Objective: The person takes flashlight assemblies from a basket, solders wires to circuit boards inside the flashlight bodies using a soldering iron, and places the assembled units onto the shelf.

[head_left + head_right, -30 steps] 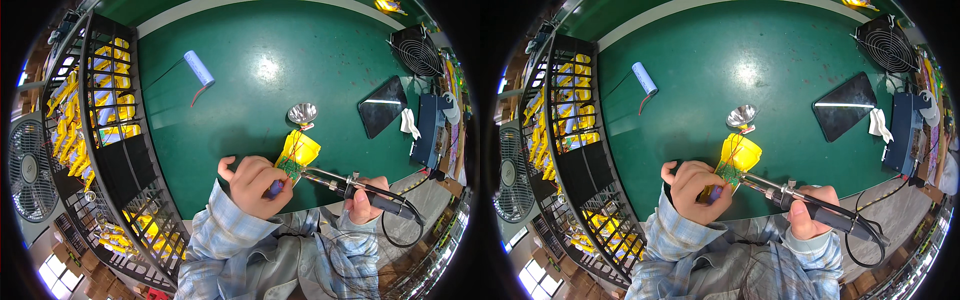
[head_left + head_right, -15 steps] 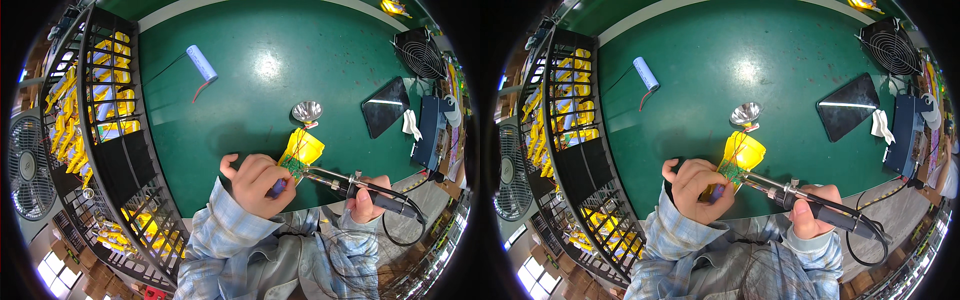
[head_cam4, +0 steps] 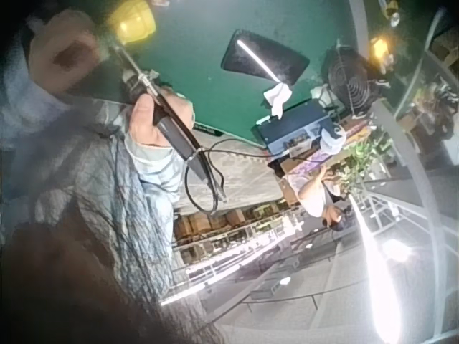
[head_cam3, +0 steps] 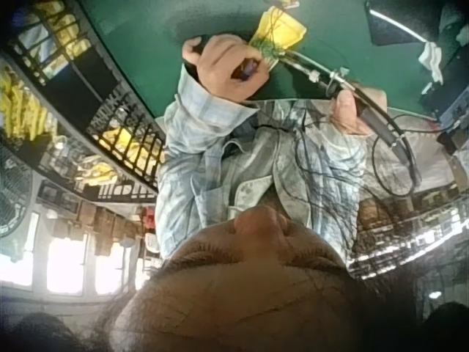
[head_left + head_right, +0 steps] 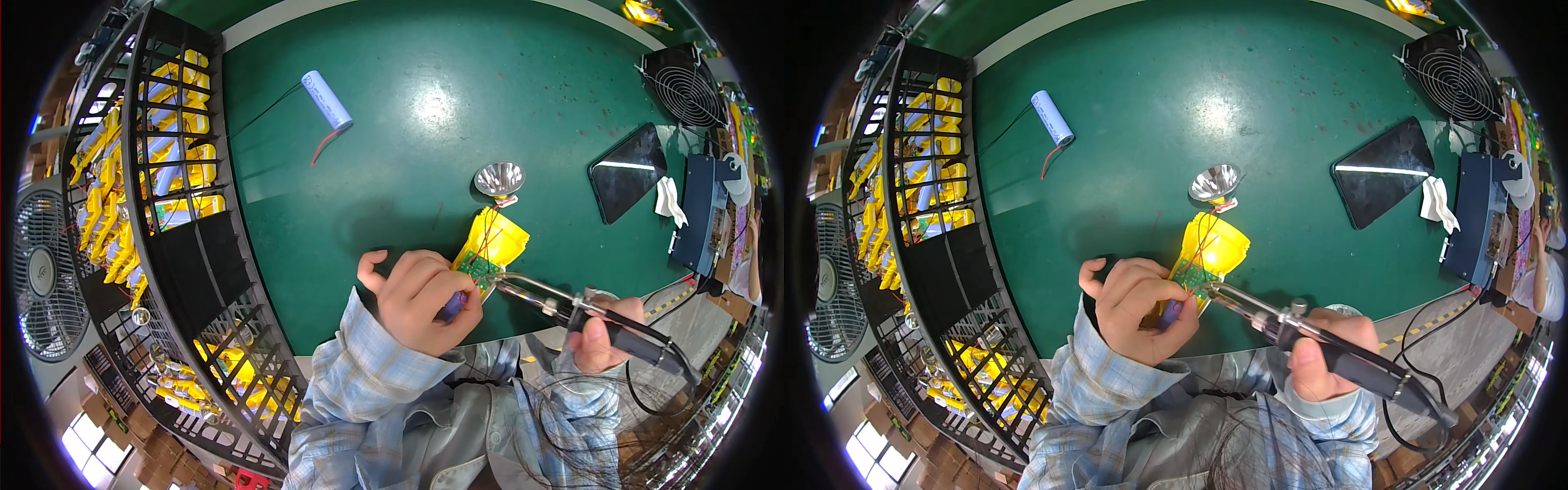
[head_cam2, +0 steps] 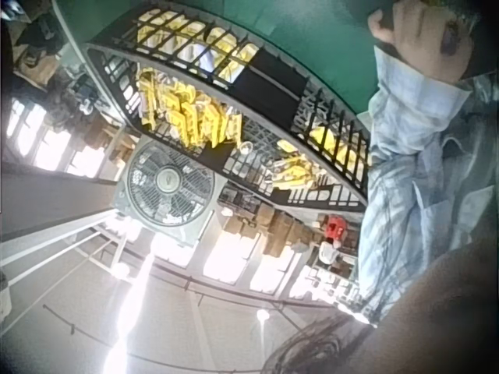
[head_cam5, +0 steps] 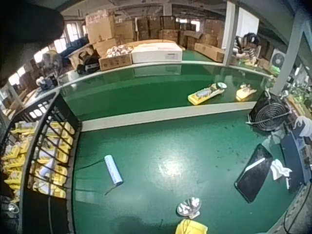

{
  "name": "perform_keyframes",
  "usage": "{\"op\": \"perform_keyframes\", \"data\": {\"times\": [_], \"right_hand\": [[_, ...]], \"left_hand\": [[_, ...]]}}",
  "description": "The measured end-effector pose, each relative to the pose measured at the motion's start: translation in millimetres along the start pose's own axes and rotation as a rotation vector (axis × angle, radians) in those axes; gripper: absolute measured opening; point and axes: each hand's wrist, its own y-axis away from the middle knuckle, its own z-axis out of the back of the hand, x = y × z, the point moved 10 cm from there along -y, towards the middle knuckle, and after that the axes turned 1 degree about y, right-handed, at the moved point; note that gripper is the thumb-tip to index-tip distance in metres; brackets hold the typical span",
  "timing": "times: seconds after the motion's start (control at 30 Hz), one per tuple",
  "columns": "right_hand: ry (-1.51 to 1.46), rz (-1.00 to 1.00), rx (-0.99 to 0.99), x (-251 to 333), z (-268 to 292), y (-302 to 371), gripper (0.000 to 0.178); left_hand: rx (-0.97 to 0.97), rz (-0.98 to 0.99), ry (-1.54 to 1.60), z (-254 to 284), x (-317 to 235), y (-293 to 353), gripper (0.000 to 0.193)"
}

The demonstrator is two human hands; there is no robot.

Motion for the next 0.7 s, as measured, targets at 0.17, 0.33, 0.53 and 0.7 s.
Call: {"op": "perform_keyframes", "data": {"times": [0.17, 0.33, 0.53, 0.7], "right_hand": [[0.116, 0.057, 0.001, 7, 1, 0, 0.031], [0.210, 0.091, 0.081, 12, -7, 0, 0.030], [0.180, 0.069, 0.045, 4, -6, 2, 0.029], [0.167, 0.082, 0.062, 5, -8, 1, 0.028]], "left_hand": [[0.000, 0.007, 0.011, 0, 1, 0, 0.017], [0.000, 0.003, 0.012, 0, 0, 0, 0.017], [-0.012, 0.007, 0.018, 1, 2, 0, 0.018], [-0.014, 0.003, 0.017, 0, 1, 1, 0.018]]}}
